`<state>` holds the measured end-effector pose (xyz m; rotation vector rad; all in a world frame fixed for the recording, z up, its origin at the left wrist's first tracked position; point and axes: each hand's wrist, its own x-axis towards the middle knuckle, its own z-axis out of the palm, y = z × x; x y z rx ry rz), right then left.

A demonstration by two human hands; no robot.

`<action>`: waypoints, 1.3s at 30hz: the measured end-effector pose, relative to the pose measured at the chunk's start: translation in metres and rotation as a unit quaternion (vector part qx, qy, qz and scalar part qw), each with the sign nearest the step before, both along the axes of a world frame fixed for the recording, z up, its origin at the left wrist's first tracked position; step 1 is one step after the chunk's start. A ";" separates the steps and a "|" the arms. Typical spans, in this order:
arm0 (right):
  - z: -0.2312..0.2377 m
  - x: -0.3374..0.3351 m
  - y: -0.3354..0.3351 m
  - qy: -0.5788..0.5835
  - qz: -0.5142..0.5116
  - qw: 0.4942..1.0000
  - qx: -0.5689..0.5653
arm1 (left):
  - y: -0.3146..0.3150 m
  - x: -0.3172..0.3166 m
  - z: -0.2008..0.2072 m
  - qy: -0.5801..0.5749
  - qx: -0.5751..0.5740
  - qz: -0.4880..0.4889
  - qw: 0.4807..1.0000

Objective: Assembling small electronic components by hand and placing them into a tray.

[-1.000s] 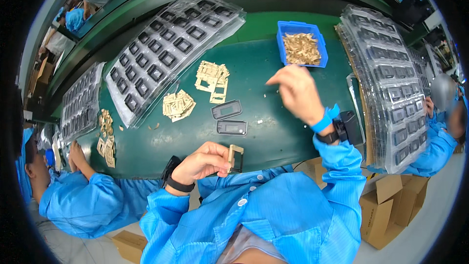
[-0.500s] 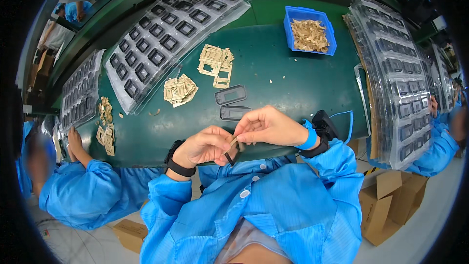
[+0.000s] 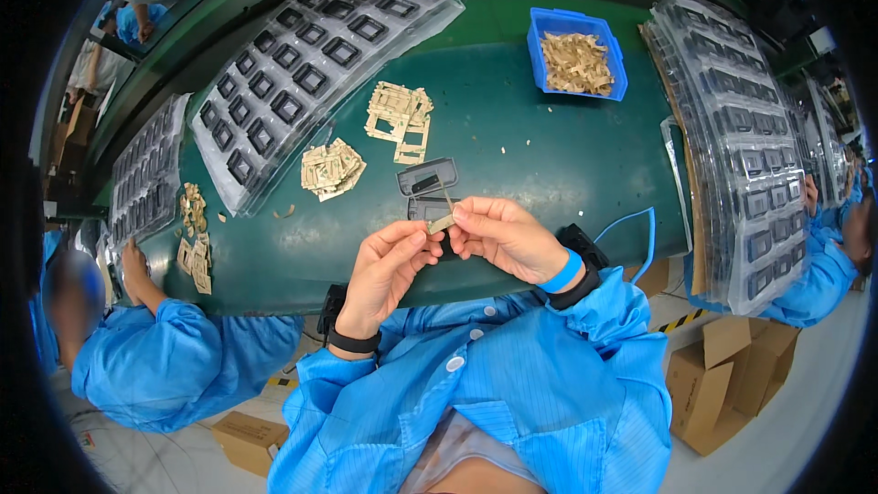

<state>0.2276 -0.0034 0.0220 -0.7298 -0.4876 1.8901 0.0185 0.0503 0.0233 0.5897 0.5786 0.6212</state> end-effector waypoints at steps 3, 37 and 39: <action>-0.002 -0.001 -0.001 -0.002 -0.003 1.000 0.001 | 0.000 0.000 -0.003 0.004 0.021 0.002 1.000; 0.018 -0.004 -0.007 -0.704 -0.115 0.471 0.519 | -0.004 0.003 -0.002 0.044 -0.044 -0.058 0.996; 0.016 -0.003 -0.008 -0.707 -0.121 0.462 0.522 | -0.004 0.003 -0.002 0.015 -0.096 -0.068 0.993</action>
